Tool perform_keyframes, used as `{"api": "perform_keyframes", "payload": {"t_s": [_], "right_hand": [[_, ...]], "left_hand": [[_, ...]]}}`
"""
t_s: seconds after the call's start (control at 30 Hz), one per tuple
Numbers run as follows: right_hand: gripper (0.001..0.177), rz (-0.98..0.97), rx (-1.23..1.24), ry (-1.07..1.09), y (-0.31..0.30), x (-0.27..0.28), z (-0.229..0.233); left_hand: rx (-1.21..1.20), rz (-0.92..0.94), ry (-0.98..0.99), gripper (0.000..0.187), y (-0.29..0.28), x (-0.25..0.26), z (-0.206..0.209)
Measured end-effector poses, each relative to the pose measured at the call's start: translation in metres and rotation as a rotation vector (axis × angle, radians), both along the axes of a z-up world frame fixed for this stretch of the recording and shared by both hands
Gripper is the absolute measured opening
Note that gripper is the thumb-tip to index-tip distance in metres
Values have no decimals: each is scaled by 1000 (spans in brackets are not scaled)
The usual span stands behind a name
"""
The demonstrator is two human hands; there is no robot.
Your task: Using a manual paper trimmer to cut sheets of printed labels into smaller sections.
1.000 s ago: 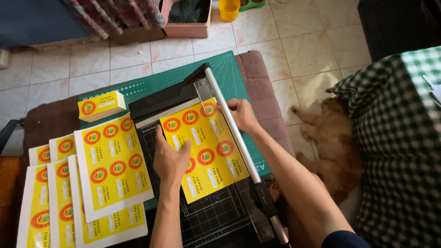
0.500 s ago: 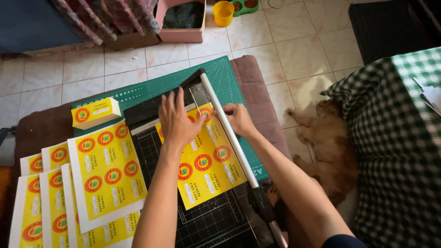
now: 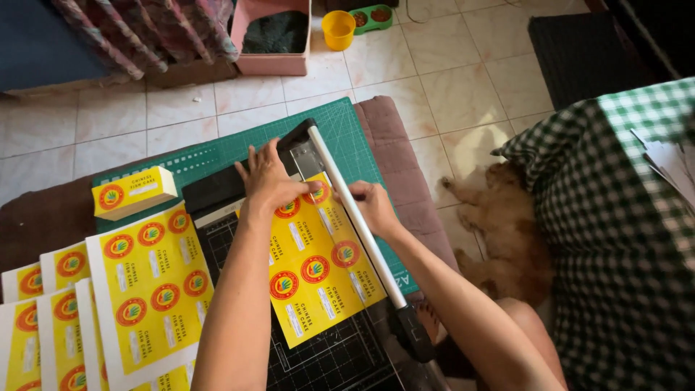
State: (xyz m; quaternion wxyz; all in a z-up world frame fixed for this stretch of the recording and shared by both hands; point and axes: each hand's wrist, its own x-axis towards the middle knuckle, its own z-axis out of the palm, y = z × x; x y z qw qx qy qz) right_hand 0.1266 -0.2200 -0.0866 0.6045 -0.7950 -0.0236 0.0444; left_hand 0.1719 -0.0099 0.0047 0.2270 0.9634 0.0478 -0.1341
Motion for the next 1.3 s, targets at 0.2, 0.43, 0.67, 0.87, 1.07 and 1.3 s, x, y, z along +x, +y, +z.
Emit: {"api": "perform_keyframes", "payload": {"t_s": [0.2, 0.43, 0.67, 0.87, 1.07, 1.3], "right_hand": [[15, 94, -47, 61, -38, -90, 35], [18, -148, 59, 550, -82, -173, 8], [22, -179, 87, 737, -87, -189, 23], [48, -124, 108, 723, -91, -230, 51], [50, -127, 143, 698, -93, -240, 48], [51, -125, 110, 682, -91, -239, 46]], "left_hand": [[0, -4, 9, 134, 0, -1, 0], [30, -14, 38, 136, 3, 0, -7], [9, -16, -17, 135, 3, -1, -7], [-9, -20, 31, 137, 2, 3, -11], [-7, -14, 37, 136, 1, 3, -8], [-2, -6, 43, 137, 1, 3, -9]]}}
